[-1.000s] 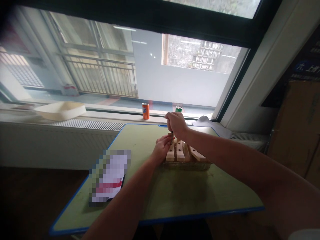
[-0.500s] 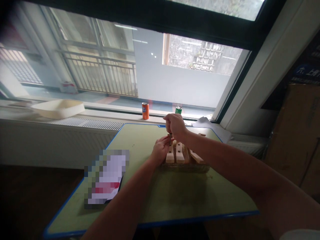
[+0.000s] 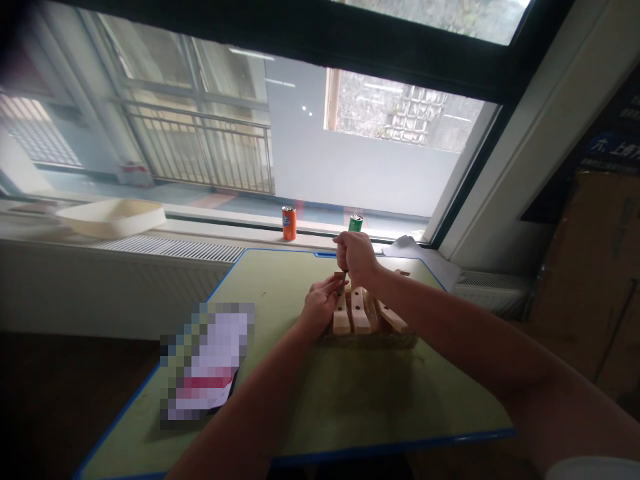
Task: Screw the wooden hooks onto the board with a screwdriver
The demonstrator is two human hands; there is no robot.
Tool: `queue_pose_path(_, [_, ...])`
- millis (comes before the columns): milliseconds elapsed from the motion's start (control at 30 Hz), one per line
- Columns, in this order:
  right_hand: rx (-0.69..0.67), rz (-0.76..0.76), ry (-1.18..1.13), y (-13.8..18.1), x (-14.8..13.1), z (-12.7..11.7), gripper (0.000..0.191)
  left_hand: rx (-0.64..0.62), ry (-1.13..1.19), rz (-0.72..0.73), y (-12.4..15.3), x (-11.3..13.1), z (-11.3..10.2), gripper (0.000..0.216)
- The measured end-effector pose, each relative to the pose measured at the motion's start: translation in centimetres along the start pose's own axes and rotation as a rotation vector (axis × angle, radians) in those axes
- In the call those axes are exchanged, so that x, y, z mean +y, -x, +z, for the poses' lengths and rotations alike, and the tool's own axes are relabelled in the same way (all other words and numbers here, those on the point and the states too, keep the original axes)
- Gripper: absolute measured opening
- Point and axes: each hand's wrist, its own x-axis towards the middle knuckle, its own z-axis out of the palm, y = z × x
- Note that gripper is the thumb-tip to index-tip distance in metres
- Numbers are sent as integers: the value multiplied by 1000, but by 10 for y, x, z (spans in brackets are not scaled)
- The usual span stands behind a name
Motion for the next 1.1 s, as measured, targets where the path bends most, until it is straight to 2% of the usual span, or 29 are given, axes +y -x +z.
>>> queue_pose_path(267, [10, 45, -14, 0, 1, 2, 36, -19, -4, -12, -1, 0, 1, 35])
queue_pose_path(533, [-41, 64, 31, -6, 1, 1, 38, -20, 1, -21, 1, 3, -3, 35])
queue_pose_path(633, [-80, 77, 90, -13, -1, -5, 31, -7, -3, -35, 1, 4, -4, 37])
queue_pose_path(733, [-112, 90, 194, -22, -3, -16, 15, 15, -1, -54, 1, 2, -3, 37])
queue_pose_path(900, [-105, -2, 498, -28, -9, -34, 14, 11, -1, -49, 2, -2, -2, 33])
queue_pose_path(1100, [-106, -205, 831, -9, -27, -35, 14, -9, 13, -42, 1, -4, -2, 36])
